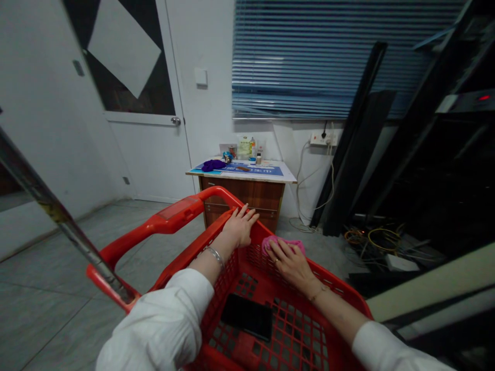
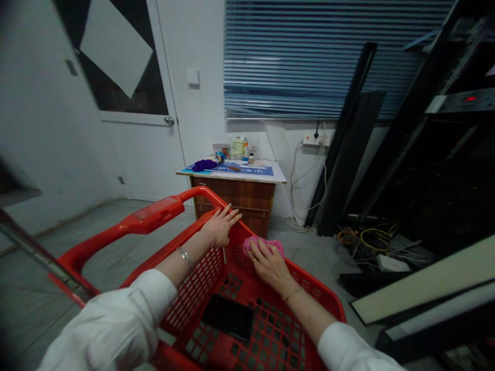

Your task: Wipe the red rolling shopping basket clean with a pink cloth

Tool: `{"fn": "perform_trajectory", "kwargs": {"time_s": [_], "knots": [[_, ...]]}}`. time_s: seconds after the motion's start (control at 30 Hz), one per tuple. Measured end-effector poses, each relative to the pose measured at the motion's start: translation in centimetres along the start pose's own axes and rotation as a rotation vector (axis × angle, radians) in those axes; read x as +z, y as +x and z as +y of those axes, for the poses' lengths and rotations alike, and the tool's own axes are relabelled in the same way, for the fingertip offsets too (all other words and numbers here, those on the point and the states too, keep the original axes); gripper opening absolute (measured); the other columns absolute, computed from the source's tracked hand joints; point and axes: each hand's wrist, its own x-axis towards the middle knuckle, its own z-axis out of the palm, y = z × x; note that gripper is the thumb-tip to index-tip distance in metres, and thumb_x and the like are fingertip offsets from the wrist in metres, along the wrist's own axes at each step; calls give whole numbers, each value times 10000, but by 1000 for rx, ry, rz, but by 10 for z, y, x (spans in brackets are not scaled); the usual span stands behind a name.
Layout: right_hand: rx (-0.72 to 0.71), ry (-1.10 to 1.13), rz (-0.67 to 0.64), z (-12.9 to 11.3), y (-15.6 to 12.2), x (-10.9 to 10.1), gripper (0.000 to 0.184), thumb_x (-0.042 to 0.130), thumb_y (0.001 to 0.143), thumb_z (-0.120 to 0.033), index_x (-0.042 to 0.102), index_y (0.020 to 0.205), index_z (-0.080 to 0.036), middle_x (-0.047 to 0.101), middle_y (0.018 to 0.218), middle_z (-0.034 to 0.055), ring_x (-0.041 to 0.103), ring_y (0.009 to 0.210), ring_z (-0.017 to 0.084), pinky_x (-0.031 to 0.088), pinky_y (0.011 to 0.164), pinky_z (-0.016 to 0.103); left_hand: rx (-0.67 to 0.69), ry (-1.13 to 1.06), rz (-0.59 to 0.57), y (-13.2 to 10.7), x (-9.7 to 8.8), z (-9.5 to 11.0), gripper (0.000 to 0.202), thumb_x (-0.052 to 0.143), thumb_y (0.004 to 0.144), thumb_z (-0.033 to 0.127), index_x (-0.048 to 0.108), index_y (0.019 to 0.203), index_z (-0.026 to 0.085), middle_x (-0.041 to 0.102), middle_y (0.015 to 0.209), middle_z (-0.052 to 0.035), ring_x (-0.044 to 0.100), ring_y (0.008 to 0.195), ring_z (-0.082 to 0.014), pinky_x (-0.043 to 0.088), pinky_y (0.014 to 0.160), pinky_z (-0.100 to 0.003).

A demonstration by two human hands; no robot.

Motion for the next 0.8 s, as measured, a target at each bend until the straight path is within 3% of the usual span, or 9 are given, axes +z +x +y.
{"fn": "perform_trajectory", "kwargs": {"time_s": [0.17,0.23,0.4,0.63,0.8], "knots": [[-38,6,-62,11,-51,-14,371,494,878,-128,641,1213,-183,616,1299,81,481,1196,251,380,866,383,3,9,-20,-1,-2,1,894,632,723,298,271,1533,192,235,1623,-81,93,1502,-347,154,1204,-544],[-22,8,-64,11,-50,-14,384,484,887,-127,630,1235,-198,625,1287,77,486,1189,244,376,858,378,0,18,-25,-1,-2,3,906,647,720,310,270,1534,189,235,1623,-87,85,1502,-354,148,1206,-538],[2,-22,-63,1,-12,-3,379,484,914,-140,613,1267,-189,603,1331,99,479,1199,242,367,849,372,-10,22,3,-4,1,5,919,688,733,415,276,1533,229,211,1629,-98,73,1499,-373,150,1197,-547],[-23,26,-103,15,-60,-18,371,471,902,-125,627,1234,-182,627,1287,87,472,1211,249,366,879,394,29,2,-2,-7,5,16,902,718,724,459,301,1515,349,227,1630,-42,43,1491,-419,113,1184,-597],[47,8,-148,-1,0,-6,402,471,923,-143,585,1305,-195,591,1343,112,462,1227,254,364,844,382,57,29,18,-5,13,20,901,705,721,413,289,1518,357,266,1618,-31,46,1491,-419,120,1184,-595]]}}
